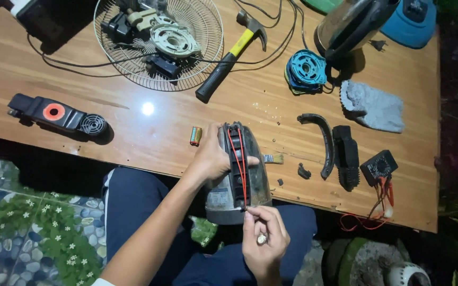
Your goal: Securing screws on the base of an electric kettle using a screwdriver as part of a repair process.
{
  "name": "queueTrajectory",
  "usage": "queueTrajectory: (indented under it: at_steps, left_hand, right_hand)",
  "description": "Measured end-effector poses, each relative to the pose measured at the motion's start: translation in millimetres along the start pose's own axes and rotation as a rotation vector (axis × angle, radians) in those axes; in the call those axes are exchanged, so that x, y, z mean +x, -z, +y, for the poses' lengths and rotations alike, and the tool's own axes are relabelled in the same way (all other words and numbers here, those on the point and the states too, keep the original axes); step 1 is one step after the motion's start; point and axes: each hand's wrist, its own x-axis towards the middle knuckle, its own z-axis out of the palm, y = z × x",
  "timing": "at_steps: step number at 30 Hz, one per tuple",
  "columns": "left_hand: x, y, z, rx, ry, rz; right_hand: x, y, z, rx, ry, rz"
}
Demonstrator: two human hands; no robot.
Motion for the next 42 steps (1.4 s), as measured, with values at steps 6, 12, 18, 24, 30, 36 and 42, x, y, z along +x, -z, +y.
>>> queueTrajectory:
  at_steps: [6,12,18,24,30,36,42]
  left_hand:
    - [4.9,1.7,-22.5,0.086,-0.051,-0.015]
    - [3.4,4.4,-14.2,0.067,0.053,-0.081]
    - [1.1,-6.8,-11.5,0.083,-0.031,0.024]
    - [0.5,-8.1,-2.4,0.126,0.032,0.026]
    - [-2.4,-13.8,-3.5,0.160,-0.038,0.119]
    - [-7.7,-15.0,-2.8,0.218,-0.001,0.163]
    - [-8.9,-16.0,0.9,0.190,-0.003,0.179]
  right_hand:
    - [0.0,-1.0,2.5,0.016,0.020,0.006]
    - [1.5,-2.2,4.8,-0.010,0.041,0.006]
    - [7.3,6.3,8.4,-0.041,-0.029,0.031]
    - [6.5,10.2,12.0,-0.076,-0.035,0.034]
    - [10.9,18.5,15.3,-0.124,-0.027,0.061]
    - [15.6,21.1,11.0,-0.180,0.017,0.001]
    - [13.2,12.3,7.6,-0.213,0.040,0.012]
